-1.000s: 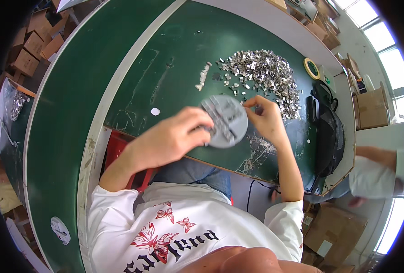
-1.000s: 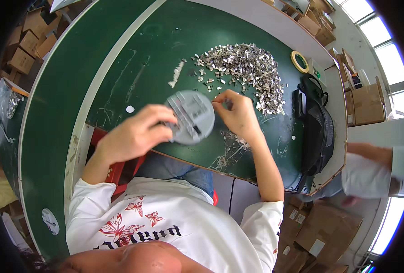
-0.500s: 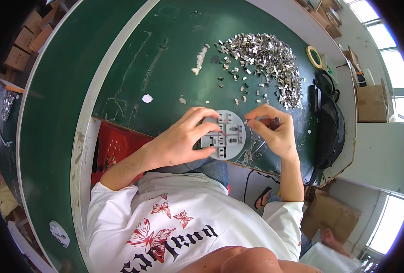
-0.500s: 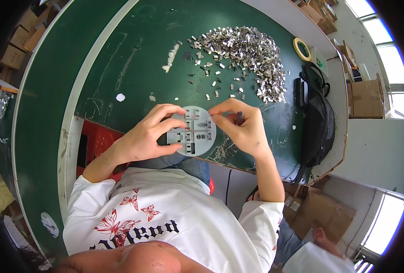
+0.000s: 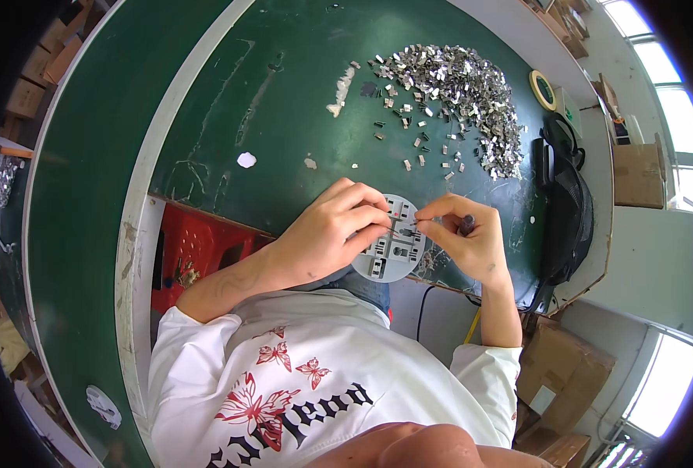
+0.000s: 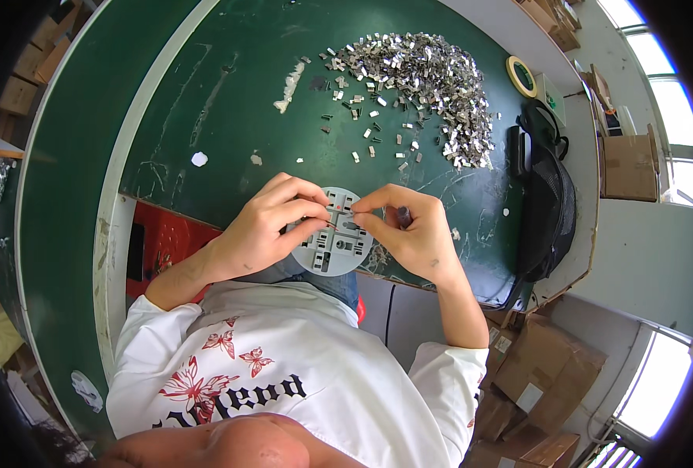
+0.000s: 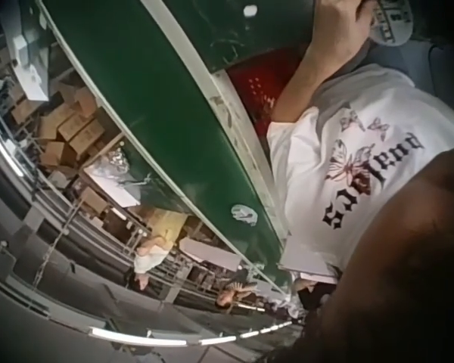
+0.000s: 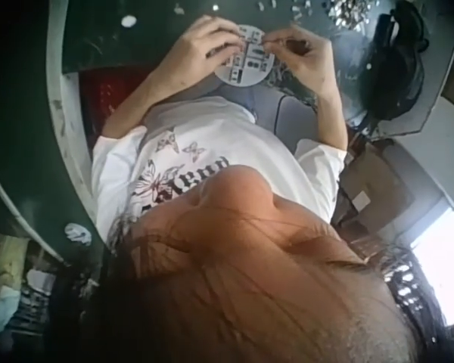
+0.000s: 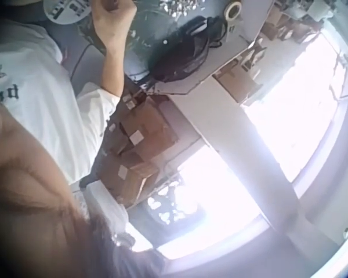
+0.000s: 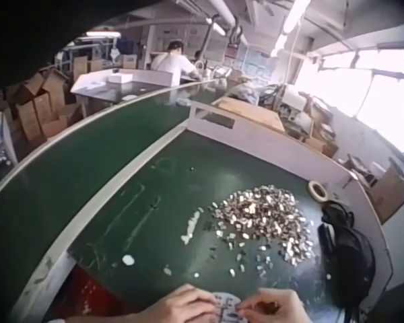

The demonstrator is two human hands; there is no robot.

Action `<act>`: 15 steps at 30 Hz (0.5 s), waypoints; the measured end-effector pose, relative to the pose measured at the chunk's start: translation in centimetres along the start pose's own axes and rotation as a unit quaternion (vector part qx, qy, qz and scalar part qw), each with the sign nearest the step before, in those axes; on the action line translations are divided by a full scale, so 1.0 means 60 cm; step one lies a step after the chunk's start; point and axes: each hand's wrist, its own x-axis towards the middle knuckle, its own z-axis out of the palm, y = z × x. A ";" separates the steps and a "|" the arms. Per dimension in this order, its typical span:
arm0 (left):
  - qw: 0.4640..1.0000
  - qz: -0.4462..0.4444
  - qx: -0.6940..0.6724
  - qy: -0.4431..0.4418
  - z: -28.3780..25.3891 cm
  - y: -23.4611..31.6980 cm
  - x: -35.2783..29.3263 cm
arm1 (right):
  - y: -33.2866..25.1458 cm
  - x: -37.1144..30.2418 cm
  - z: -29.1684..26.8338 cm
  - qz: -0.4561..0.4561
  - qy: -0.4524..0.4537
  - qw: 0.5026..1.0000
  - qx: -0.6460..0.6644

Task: Manually assembling small metal components onto a circular template on a workbench.

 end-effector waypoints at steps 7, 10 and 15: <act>1.000 0.001 -0.007 0.012 -0.001 -0.002 0.001 | -0.002 0.000 0.010 -0.072 -0.017 0.997 -0.029; 1.000 -0.003 -0.007 0.012 -0.002 0.001 0.002 | -0.003 0.002 0.014 -0.092 -0.016 0.995 -0.034; 1.000 -0.004 -0.003 0.012 -0.002 0.002 0.002 | -0.014 0.002 0.010 -0.084 -0.037 0.994 -0.053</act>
